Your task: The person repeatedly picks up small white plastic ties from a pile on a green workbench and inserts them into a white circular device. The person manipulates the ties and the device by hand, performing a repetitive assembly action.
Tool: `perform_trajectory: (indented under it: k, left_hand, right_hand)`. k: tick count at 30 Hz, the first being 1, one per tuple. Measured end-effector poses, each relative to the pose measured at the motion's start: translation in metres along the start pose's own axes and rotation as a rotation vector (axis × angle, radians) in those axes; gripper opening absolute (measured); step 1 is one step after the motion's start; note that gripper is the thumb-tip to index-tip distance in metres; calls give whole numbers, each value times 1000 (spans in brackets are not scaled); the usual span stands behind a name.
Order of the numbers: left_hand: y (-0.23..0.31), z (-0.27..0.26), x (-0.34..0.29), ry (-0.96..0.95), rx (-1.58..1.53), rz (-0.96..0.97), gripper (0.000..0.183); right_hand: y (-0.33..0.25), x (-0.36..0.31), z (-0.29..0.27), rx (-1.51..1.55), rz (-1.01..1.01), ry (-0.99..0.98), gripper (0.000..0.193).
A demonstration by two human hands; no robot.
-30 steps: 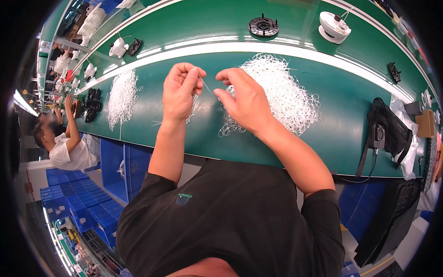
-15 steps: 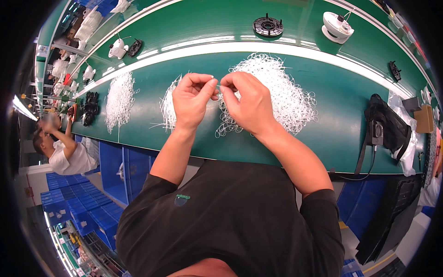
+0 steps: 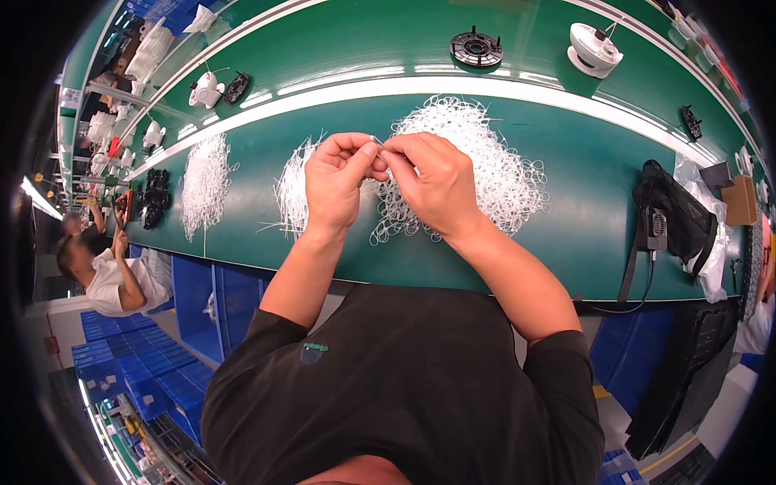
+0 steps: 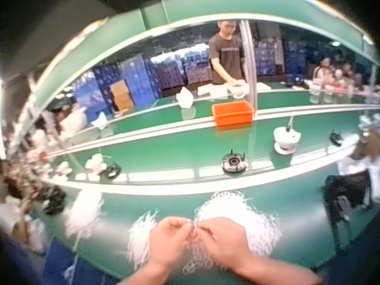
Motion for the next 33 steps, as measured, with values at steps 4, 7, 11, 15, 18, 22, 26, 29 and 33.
perform_trajectory:
  k: [4, 7, 11, 15, 18, 22, 26, 29, 33]
  left_hand:
    - [0, 0, 1, -1, 11, 4, 12]
    - [1, 0, 1, 1, 16, 11, 12]
    - [0, 0, 0, 5, 45, 19, 13]
    - [0, 0, -5, -7, 104, 61, 12]
    - [-7, 1, -8, -52, 210, 109, 10]
    - [-15, 8, -9, -142, 282, 96, 12]
    - [27, 32, -19, -138, 520, 565, 23]
    - [38, 49, -29, -291, 642, 756, 27]
    - [25, 57, -27, -346, 645, 619, 16]
  right_hand:
    - [0, 0, 1, -29, 1, -26, 6]
    - [-1, 0, 2, -33, -30, -35, 6]
    - [1, -1, 1, -40, -19, -30, 6]
    - [8, -2, 2, -10, 48, -40, 5]
    - [10, -1, 2, 13, 81, -59, 6]
    - [19, -3, -4, 27, 152, -105, 9]
    - [28, -9, -3, -35, 193, -249, 19]
    - [24, -3, -12, -9, 188, -272, 22]
    - [23, 5, -29, 6, 175, -251, 23]
Point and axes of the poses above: each hand's wrist, its own x-axis towards the middle knuckle, its own z-axis out of the palm, y = z × x, the point moved 9 cm from there along x, towards the middle knuckle, and after that the axes turned 14 degrees about y, right-handed, at the moved point
